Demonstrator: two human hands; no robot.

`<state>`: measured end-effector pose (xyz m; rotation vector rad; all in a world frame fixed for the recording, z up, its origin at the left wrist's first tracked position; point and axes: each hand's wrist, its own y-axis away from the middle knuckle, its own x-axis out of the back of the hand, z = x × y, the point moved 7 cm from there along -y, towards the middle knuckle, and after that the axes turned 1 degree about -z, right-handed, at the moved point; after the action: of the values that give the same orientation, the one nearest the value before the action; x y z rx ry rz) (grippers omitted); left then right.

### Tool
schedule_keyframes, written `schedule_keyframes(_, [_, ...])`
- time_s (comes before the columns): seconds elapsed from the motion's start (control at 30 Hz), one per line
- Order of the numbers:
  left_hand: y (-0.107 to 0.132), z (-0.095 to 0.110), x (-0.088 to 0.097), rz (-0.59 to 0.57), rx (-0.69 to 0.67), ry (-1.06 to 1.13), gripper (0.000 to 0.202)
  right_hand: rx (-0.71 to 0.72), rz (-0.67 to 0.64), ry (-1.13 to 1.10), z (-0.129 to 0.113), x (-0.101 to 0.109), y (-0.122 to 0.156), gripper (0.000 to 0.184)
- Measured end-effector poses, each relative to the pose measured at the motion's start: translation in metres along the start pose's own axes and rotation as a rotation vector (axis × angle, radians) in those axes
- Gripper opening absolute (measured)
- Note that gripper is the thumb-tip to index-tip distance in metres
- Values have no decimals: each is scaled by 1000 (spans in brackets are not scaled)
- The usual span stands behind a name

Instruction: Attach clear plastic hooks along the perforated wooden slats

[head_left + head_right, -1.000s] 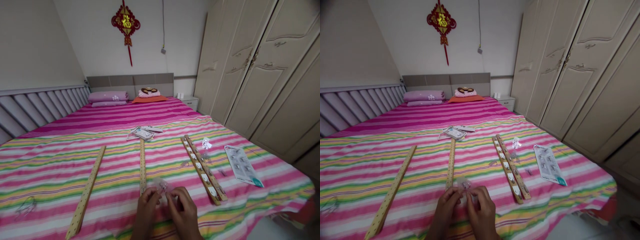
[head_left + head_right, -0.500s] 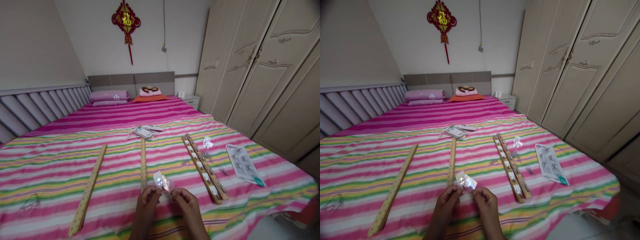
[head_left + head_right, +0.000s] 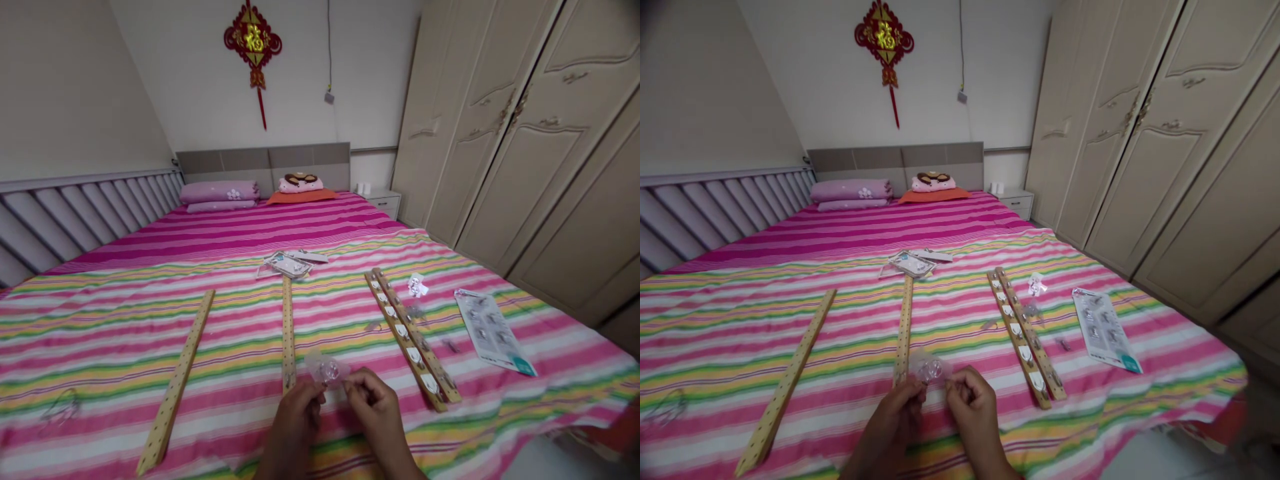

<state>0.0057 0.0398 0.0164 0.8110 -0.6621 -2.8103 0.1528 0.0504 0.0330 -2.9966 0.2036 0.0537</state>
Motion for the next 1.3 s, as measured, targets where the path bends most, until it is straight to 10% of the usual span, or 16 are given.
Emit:
schedule_keyframes(0.4, [6,-7,-2,76,199,157,13,4,10,-11,-7,-5,-4,17])
schedule_keyframes(0.6, [-5,10,2,-75,-62,-313,40,-146,19,-131,-4,-2,-2,24])
schedule_keyframes(0.8, [-3,9,6,-73,-50,-591,32,-175,60,-118,-12,1,2,24])
schedule_keyframes(1.0, [9,50,9,95,-553,-1122,19,-167,87,-145,-12,7,2,23])
schedule_keyframes(1.17, [45,64,-21,-15,-1209,-1265,35,-157,83,-156,-16,6,2,23])
schedule_keyframes(1.3, [53,57,-36,-51,-1384,-1352,34,-145,66,-155,-20,2,5,23])
